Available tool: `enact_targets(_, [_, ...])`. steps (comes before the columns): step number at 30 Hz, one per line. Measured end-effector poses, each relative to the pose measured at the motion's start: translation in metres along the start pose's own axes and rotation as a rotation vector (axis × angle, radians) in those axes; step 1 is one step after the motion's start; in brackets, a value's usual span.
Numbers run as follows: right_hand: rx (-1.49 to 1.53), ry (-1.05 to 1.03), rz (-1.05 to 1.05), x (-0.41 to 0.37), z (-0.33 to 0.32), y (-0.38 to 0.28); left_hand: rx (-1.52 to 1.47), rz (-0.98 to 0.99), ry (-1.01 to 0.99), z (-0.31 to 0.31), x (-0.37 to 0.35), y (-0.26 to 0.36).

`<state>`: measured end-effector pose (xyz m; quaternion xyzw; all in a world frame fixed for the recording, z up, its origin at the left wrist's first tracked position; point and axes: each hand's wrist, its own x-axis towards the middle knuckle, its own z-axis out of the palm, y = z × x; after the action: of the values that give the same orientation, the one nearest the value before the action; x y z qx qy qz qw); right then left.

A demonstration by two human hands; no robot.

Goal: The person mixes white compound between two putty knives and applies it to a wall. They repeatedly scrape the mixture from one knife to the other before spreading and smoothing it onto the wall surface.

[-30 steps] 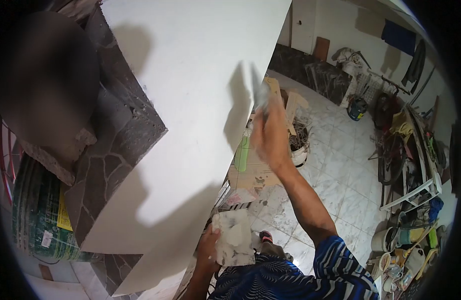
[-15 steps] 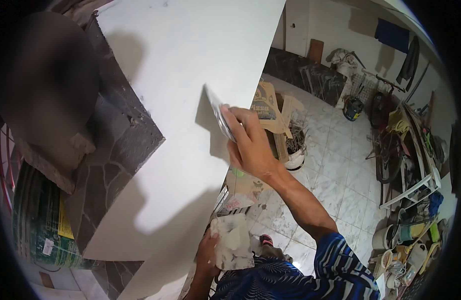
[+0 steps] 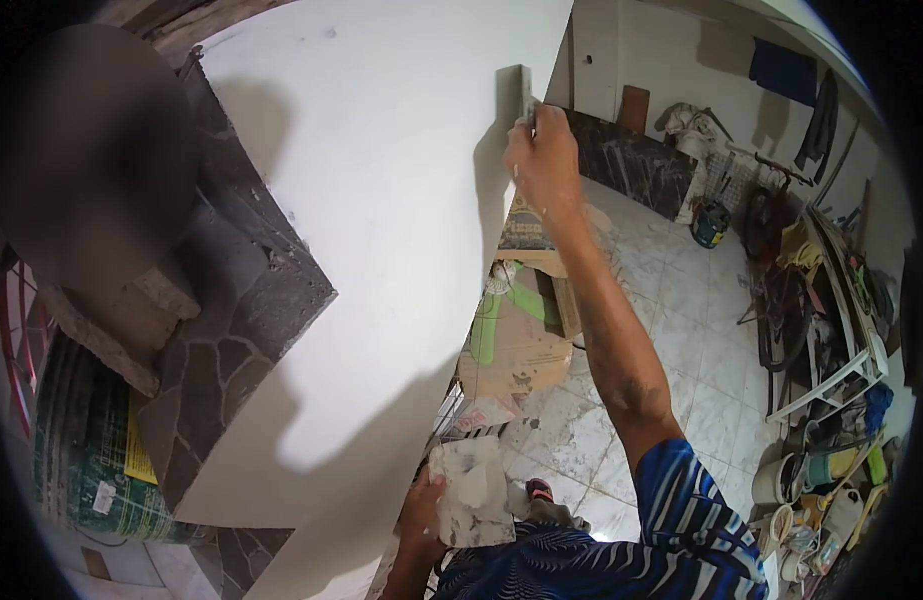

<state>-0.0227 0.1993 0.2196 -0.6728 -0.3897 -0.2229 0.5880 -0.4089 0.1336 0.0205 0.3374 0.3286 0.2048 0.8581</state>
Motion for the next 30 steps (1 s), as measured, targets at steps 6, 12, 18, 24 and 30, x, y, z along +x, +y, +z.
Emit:
enact_targets(6, [-0.018,0.024,-0.501,-0.071,0.01,-0.048,0.046,-0.006,0.004,0.008,0.0,0.004])
enact_targets(12, [0.056,-0.195,-0.801,-0.129,0.0,-0.041,0.009,-0.002,-0.011,0.008,0.0,0.004])
enact_targets(18, [0.048,0.031,-0.205,-0.095,-0.013,-0.001,0.033,0.048,-0.018,-0.002,0.002,-0.004])
enact_targets(24, [0.024,0.114,-0.002,-0.024,-0.01,0.027,0.011,0.039,0.022,-0.001,-0.002,-0.005])
enact_targets(30, [-0.076,0.232,-0.256,0.015,-0.013,0.028,-0.036,0.007,0.084,-0.005,-0.009,-0.001])
